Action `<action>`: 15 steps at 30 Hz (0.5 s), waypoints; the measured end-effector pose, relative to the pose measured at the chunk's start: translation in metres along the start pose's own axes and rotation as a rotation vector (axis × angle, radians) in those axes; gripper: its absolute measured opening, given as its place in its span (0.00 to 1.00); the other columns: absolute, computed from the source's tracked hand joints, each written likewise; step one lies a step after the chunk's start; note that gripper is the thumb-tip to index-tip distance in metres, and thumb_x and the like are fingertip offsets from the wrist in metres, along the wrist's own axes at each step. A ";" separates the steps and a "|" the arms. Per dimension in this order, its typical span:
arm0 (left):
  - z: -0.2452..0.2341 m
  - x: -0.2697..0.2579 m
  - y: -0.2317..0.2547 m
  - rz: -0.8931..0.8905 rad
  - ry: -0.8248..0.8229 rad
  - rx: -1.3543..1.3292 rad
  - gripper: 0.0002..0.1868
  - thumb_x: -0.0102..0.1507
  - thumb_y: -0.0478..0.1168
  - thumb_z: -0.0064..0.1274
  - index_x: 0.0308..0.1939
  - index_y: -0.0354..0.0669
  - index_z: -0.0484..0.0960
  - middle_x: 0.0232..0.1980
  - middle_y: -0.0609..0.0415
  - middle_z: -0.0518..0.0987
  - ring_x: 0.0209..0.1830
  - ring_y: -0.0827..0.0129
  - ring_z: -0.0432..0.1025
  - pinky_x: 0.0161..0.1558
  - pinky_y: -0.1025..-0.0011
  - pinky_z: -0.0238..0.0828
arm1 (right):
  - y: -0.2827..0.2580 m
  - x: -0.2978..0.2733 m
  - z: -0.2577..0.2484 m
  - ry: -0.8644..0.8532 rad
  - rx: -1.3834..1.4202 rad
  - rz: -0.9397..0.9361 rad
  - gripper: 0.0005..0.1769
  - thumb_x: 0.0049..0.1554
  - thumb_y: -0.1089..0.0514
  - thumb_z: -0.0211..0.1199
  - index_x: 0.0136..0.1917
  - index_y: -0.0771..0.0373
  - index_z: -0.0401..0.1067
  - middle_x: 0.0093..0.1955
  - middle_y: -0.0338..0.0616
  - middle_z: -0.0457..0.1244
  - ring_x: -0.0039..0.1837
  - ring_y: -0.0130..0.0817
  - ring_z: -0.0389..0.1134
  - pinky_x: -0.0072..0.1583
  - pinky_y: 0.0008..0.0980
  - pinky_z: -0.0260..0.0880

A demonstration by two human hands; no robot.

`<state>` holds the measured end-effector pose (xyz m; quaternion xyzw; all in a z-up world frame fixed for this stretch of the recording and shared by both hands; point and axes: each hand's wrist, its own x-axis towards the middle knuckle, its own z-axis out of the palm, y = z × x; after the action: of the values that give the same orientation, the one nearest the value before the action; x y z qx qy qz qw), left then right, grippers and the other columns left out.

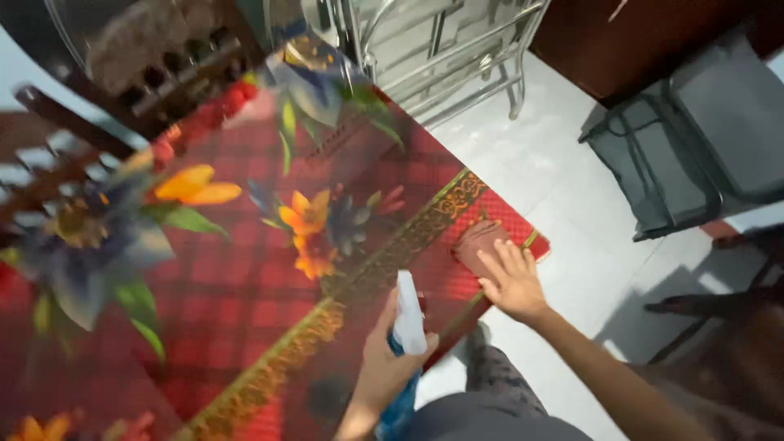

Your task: Cleaning a glass-topped dining table using a spray bottle and a cloth.

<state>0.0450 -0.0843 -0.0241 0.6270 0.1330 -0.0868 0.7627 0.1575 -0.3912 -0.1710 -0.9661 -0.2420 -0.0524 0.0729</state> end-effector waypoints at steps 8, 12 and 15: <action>0.109 0.016 0.035 -0.193 0.269 0.101 0.53 0.55 0.41 0.69 0.80 0.43 0.58 0.58 0.48 0.83 0.55 0.72 0.76 0.60 0.71 0.71 | 0.046 0.073 -0.018 -0.077 0.140 -0.268 0.35 0.58 0.45 0.62 0.76 0.56 0.63 0.78 0.64 0.51 0.79 0.65 0.51 0.75 0.66 0.48; 0.133 0.025 0.031 -0.091 0.389 0.039 0.52 0.54 0.42 0.70 0.78 0.39 0.57 0.62 0.52 0.80 0.57 0.73 0.72 0.60 0.72 0.68 | 0.063 0.140 -0.001 -0.153 0.079 -0.383 0.36 0.61 0.47 0.61 0.79 0.61 0.60 0.80 0.69 0.47 0.80 0.68 0.45 0.74 0.68 0.43; 0.143 0.030 0.024 -0.091 0.464 -0.022 0.53 0.54 0.42 0.69 0.79 0.40 0.56 0.59 0.52 0.81 0.54 0.74 0.73 0.59 0.73 0.69 | 0.062 0.185 0.010 -0.092 0.160 -0.479 0.34 0.65 0.49 0.61 0.81 0.60 0.59 0.83 0.65 0.46 0.82 0.65 0.45 0.77 0.67 0.43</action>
<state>0.0943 -0.2185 0.0145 0.6152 0.3336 0.0269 0.7138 0.3498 -0.3583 -0.1625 -0.8737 -0.4704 -0.0048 0.1237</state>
